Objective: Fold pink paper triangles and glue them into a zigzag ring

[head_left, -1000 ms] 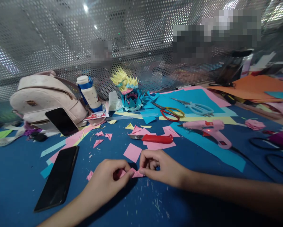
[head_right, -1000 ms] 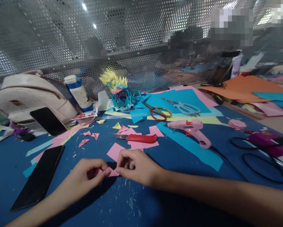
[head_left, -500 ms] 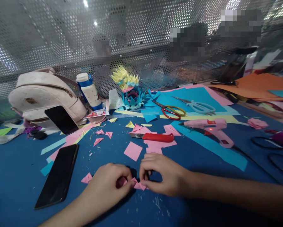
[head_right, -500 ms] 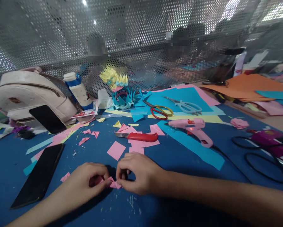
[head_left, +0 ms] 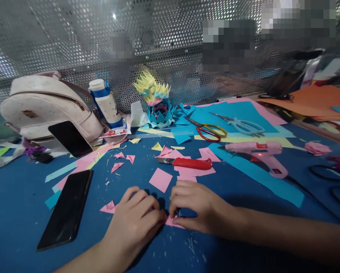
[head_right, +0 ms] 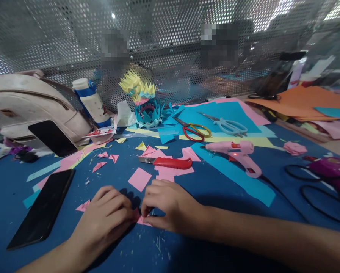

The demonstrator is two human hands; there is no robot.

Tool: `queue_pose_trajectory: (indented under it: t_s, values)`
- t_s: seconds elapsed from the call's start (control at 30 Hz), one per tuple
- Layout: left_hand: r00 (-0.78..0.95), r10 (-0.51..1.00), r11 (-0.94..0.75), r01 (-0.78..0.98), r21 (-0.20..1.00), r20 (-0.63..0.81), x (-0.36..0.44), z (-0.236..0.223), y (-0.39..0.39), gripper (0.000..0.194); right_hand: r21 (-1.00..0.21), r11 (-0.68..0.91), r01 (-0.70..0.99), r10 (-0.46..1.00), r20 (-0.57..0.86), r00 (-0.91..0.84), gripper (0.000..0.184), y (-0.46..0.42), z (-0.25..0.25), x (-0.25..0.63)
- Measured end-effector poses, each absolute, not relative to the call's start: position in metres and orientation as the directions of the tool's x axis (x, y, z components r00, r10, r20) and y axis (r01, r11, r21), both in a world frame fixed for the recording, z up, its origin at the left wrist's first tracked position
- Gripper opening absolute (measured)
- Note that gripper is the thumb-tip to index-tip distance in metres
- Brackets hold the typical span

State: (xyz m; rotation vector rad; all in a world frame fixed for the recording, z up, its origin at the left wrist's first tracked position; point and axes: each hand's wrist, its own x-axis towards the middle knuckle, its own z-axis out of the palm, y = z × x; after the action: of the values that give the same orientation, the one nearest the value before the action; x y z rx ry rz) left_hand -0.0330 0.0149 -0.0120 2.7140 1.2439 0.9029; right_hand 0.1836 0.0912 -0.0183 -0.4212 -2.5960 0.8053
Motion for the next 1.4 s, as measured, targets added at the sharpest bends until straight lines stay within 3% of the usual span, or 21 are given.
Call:
queue_pose_trajectory:
  t_s: [0.17, 0.37, 0.67, 0.93, 1.4]
  values:
    - [0.584, 0.577, -0.763, 0.635, 0.122, 0.571, -0.036, -0.018, 0.008, 0.023, -0.422, 0.897, 0.133, 0.286, 0.325, -0.901, 0.014, 0.090, -0.014, 0.190]
    - [0.597, 0.545, -0.768, 0.637, 0.065, 0.588, -0.036, -0.022, 0.006, 0.023, -0.222, 0.972, 0.081, 0.161, 0.369, -0.915, 0.025, 0.090, -0.010, 0.191]
    - [0.637, 0.526, -0.779, 0.627, 0.018, 0.564, -0.038, -0.019, 0.011, 0.028, -0.281, 0.959, 0.048, 0.147, 0.345, -0.927, 0.027, 0.094, -0.015, 0.192]
    - [0.625, 0.542, -0.772, 0.635, 0.039, 0.562, -0.037, -0.023, 0.011, 0.026, -0.239, 0.969, 0.063, 0.142, 0.327, -0.934, 0.037, 0.093, -0.011, 0.191]
    - [0.624, 0.544, -0.773, 0.633, 0.046, 0.561, -0.035, -0.024, 0.011, 0.026, -0.238, 0.970, 0.048, 0.131, 0.347, -0.929, 0.024, 0.095, -0.017, 0.192]
